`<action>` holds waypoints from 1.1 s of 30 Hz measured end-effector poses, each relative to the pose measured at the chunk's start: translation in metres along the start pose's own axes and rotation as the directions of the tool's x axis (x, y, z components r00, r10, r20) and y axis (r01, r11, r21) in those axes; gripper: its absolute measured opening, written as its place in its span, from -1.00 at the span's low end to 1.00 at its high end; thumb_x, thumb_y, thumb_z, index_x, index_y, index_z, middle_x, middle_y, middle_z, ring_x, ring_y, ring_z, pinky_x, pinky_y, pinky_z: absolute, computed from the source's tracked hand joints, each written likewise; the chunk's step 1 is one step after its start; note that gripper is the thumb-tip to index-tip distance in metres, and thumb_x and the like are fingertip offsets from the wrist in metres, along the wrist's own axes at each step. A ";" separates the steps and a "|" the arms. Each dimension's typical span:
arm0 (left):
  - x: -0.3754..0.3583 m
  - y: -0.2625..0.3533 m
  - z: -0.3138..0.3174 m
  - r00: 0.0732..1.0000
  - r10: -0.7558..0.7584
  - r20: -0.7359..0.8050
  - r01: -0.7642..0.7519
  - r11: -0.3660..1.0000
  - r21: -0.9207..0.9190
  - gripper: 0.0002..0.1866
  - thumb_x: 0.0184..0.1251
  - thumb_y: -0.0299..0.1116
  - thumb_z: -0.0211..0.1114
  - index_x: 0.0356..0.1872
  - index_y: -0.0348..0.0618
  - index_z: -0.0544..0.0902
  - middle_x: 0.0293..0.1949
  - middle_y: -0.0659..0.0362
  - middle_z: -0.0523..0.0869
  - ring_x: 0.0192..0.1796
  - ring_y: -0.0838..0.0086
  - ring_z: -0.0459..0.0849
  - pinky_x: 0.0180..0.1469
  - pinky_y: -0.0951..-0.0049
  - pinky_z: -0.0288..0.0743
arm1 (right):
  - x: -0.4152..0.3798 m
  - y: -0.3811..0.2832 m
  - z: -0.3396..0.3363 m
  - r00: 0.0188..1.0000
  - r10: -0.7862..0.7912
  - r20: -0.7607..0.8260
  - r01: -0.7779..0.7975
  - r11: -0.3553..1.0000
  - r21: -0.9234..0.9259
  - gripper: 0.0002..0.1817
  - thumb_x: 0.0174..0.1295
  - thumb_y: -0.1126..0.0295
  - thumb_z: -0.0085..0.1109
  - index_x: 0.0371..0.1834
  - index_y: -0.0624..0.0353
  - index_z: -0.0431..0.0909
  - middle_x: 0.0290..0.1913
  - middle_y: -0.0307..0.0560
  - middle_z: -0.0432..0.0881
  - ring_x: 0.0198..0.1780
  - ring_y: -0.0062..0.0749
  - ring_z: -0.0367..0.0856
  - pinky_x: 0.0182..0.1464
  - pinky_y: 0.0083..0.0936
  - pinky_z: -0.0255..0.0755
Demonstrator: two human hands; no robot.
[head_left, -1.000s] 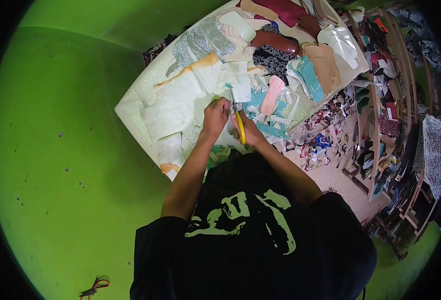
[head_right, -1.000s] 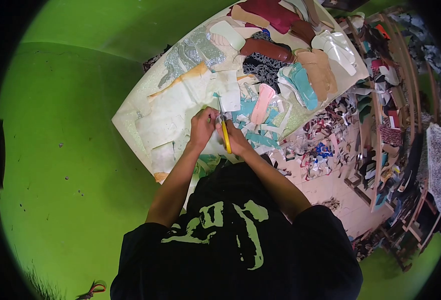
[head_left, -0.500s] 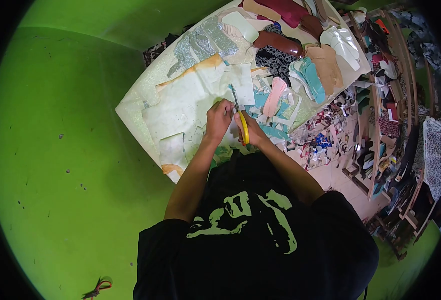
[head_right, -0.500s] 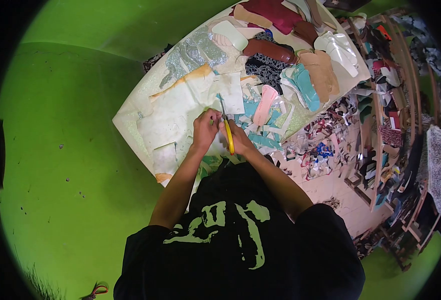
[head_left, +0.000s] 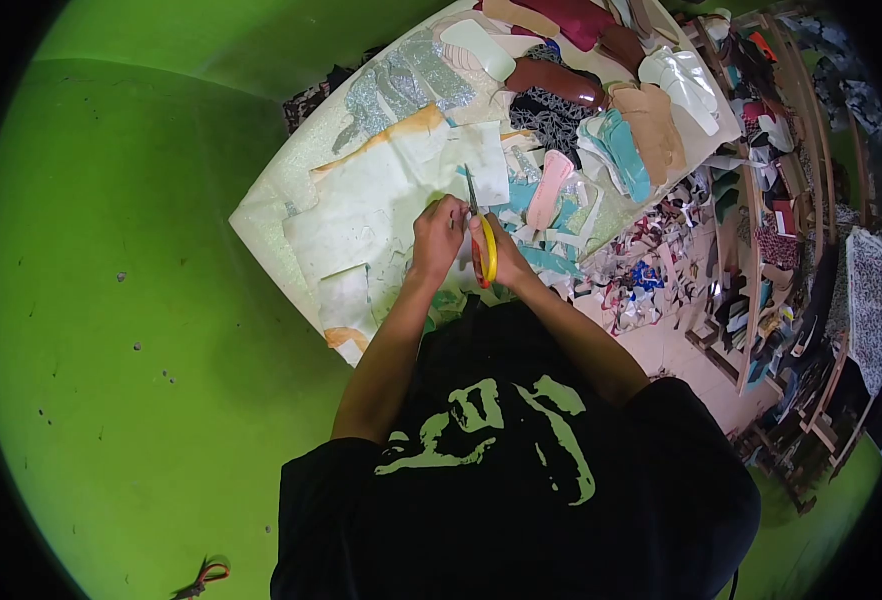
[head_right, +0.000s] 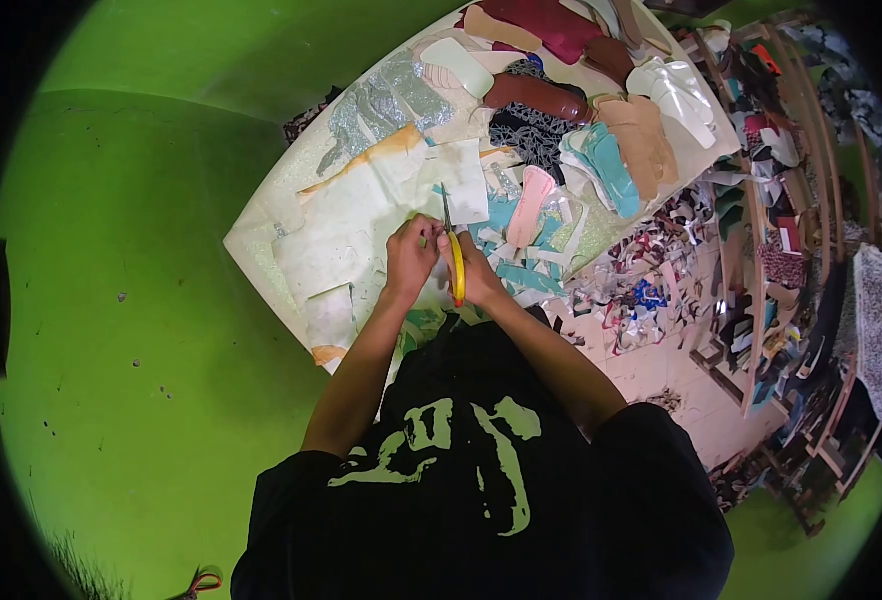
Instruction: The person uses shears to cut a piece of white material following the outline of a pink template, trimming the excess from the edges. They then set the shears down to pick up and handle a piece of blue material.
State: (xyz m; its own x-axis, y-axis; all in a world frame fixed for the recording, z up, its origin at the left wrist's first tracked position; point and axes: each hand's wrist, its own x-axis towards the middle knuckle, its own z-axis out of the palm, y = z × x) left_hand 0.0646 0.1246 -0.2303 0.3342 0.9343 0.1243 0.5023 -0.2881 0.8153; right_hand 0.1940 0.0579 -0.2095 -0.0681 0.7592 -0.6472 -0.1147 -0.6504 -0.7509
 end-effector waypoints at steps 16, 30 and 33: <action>0.000 0.010 -0.007 1.000 -0.029 0.000 0.029 0.999 -0.033 -0.78 0.17 -0.67 0.33 -0.43 -0.24 0.42 -0.28 -0.02 0.77 -0.21 0.04 0.76 -0.16 0.25 0.61 | 0.010 -0.018 -0.015 0.996 0.085 0.019 -0.083 0.992 -0.095 0.03 0.17 -0.59 -0.13 0.04 0.38 0.18 -0.40 -0.01 0.49 -0.51 -0.42 0.56 -0.56 -0.46 0.50; -0.001 0.010 -0.005 0.996 -0.021 -0.082 0.011 0.993 -0.117 -0.79 0.15 -0.66 0.35 -0.44 -0.23 0.45 -0.34 0.01 0.74 -0.28 0.07 0.73 -0.24 0.26 0.60 | 0.009 -0.009 -0.007 0.999 0.020 -0.033 -0.022 0.998 -0.066 -0.16 0.27 -0.46 -0.05 -0.06 0.27 0.22 -0.53 -0.04 0.45 -0.70 -0.39 0.50 -0.72 -0.46 0.37; -0.003 0.006 -0.003 0.995 -0.021 -0.098 0.008 0.991 -0.132 -0.83 0.17 -0.66 0.33 -0.42 -0.24 0.49 -0.34 0.02 0.74 -0.28 0.07 0.73 -0.23 0.26 0.59 | 0.008 -0.012 -0.008 1.000 0.025 -0.011 -0.026 0.999 -0.036 -0.18 0.28 -0.45 -0.05 -0.05 0.26 0.22 -0.54 -0.05 0.44 -0.71 -0.38 0.49 -0.72 -0.46 0.37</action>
State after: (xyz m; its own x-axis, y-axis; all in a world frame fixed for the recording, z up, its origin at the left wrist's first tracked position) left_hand 0.0643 0.1207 -0.2241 0.2433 0.9564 0.1618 0.3958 -0.2502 0.8836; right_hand 0.2029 0.0716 -0.2066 -0.0602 0.7423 -0.6674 -0.0769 -0.6701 -0.7383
